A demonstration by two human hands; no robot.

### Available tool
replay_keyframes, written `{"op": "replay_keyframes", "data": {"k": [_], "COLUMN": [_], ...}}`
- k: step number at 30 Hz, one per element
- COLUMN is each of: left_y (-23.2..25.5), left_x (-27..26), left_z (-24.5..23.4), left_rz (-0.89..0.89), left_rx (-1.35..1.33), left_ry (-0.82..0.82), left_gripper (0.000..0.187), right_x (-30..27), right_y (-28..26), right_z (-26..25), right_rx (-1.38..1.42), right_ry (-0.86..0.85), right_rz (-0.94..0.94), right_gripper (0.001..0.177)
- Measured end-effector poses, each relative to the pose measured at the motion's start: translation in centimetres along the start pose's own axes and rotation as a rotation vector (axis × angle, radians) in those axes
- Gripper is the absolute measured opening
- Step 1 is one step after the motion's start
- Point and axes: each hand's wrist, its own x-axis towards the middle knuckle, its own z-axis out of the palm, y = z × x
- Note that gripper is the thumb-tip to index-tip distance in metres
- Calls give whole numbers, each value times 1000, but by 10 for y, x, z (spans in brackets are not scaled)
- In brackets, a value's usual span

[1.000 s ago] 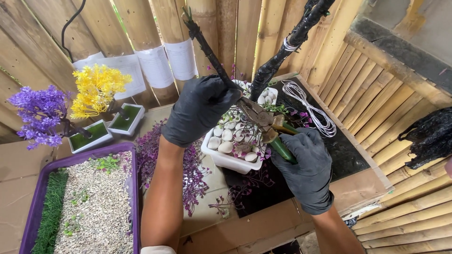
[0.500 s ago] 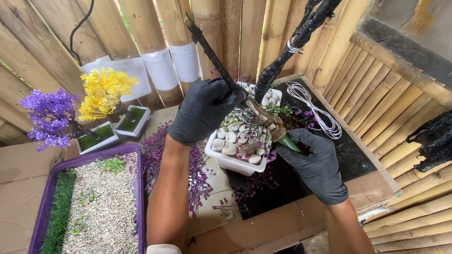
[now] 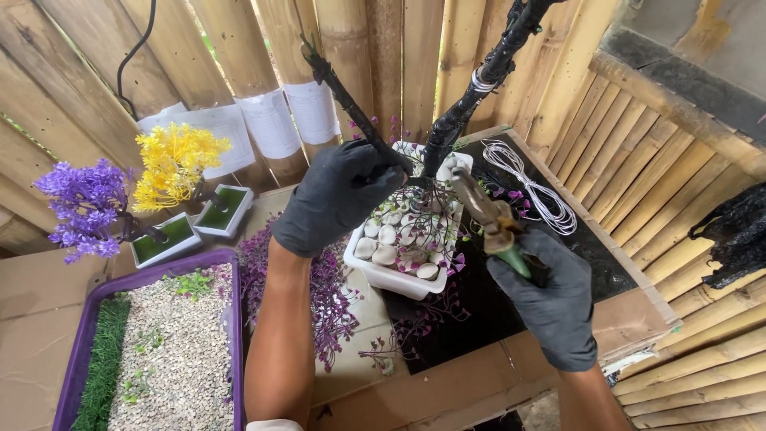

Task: The person arranges purple artificial flowers onto a small bonsai tree in a white rectangular pot filled with white pebbles. They use wire to secure the flowers to the branches and pliers to cut the wire. The person also uses scissors to trim the flowers and adjusts the placement of the flowers and pebbles.

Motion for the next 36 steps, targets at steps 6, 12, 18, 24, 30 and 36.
{"op": "replay_keyframes", "data": {"k": [6,12,18,24,30,36], "left_y": [-1,10,15,16,9,6], "left_x": [-1,0,-5,-2,-4,-5], "left_z": [-7,-14,-16,-9,-6,-15], "left_rz": [-25,-260,-56,91,-392,168], "left_rx": [56,-110,1,50,-855,-119], "left_ry": [-95,-161,-128,-108,-67,-150], "left_gripper": [12,18,14,11,10,13], "right_x": [-60,-98,-103,-61,-42,-38], "right_y": [80,156,217,164,170,174], "right_z": [-32,-61,-53,-45,-33,-27], "right_rx": [54,-157,-636,-672,-597,-675], "right_ry": [170,-79,-149,-240,-269,-279], "right_rz": [-58,-14,-235,-443,-395,-376], "right_gripper": [28,26,37,31,28,32]}}
